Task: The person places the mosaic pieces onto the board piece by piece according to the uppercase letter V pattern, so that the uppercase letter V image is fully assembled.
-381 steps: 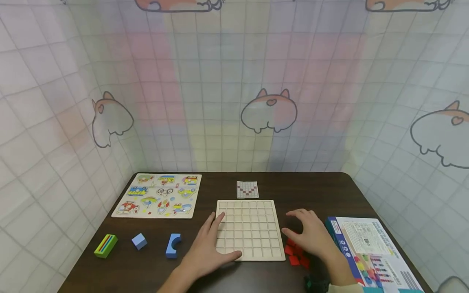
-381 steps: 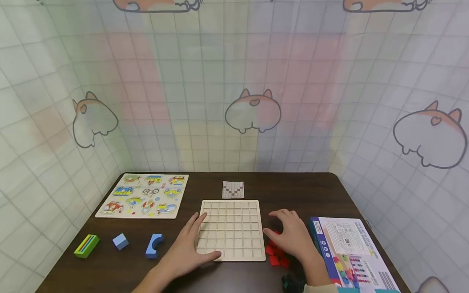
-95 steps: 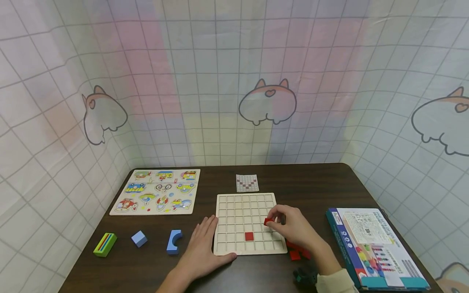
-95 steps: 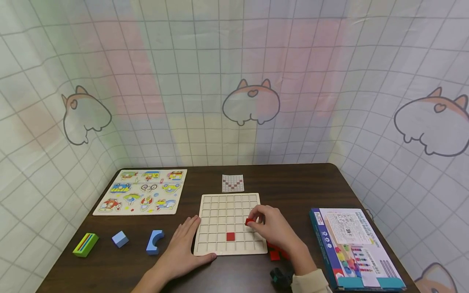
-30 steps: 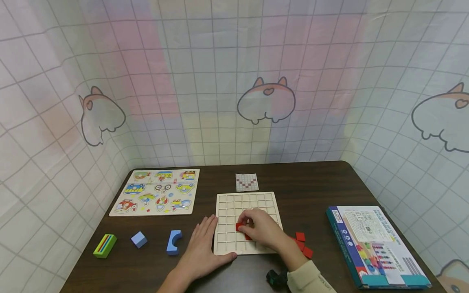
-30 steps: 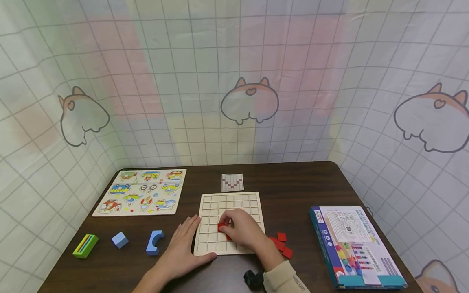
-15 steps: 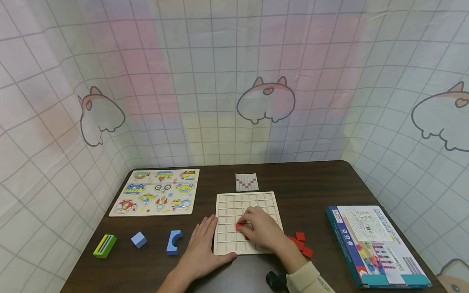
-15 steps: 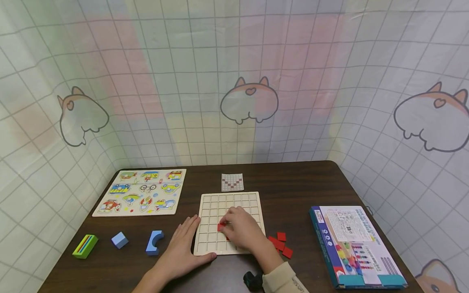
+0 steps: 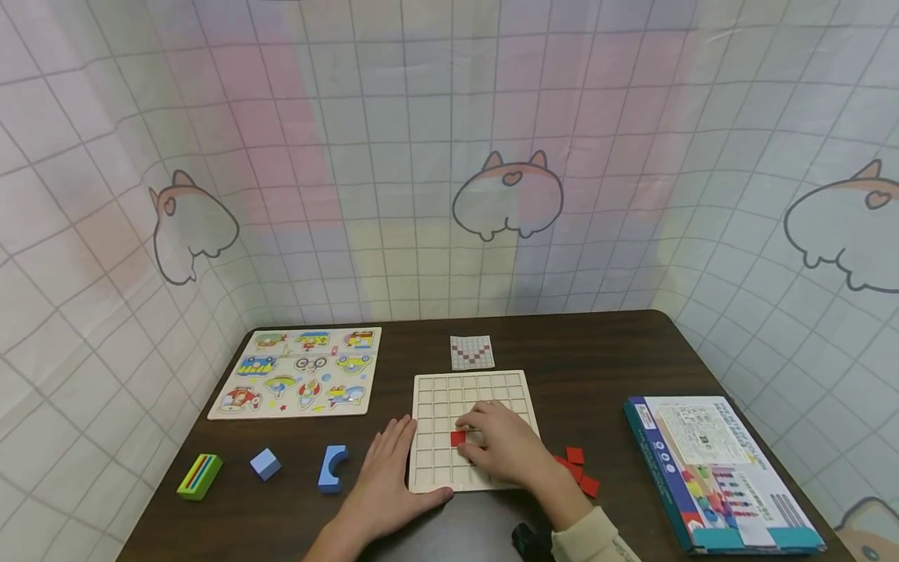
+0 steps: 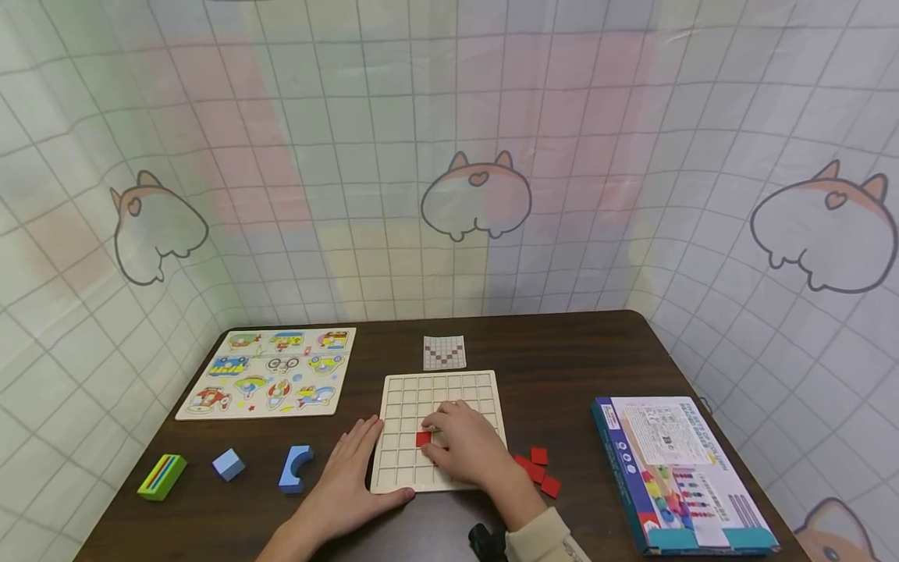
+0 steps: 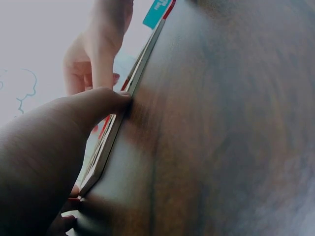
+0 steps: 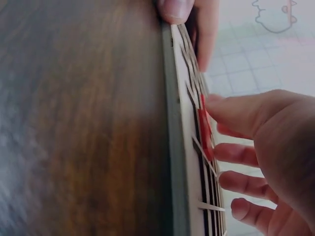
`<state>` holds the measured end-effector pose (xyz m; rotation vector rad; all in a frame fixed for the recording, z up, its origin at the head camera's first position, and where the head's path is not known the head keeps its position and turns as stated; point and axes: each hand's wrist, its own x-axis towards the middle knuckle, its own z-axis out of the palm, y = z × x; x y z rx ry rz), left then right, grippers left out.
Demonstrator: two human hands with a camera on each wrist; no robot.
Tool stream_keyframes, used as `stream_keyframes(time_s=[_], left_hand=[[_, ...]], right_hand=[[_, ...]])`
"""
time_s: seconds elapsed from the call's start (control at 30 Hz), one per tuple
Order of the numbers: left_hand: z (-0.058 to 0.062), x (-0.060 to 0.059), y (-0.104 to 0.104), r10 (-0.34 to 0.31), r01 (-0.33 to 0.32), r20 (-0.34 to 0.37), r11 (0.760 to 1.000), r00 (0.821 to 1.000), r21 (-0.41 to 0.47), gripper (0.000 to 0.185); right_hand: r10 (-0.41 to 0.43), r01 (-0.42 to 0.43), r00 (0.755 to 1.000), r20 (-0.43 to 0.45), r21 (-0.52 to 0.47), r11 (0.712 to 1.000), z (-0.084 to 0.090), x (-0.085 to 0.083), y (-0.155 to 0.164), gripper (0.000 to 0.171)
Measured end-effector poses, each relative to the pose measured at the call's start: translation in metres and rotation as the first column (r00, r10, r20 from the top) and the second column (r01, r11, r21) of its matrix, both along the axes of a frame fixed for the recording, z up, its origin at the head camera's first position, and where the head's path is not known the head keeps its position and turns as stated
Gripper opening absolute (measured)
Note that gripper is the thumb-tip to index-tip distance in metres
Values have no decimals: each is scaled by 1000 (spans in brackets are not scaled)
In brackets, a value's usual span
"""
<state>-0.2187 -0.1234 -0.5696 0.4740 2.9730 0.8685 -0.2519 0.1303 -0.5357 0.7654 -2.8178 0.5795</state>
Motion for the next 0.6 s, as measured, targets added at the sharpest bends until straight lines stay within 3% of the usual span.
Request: stream_keyframes(time_s=[0.2, 0.6], left_hand=[[-1, 0, 0, 3, -3, 4, 1000, 1000, -4, 134], [1, 0, 1, 13, -13, 16, 1000, 1000, -1, 134]], right_hand=[[32, -26, 998, 58, -113, 993, 4, 4, 8, 23], [-4, 38, 989, 150, -227, 973, 11, 19, 41, 25]])
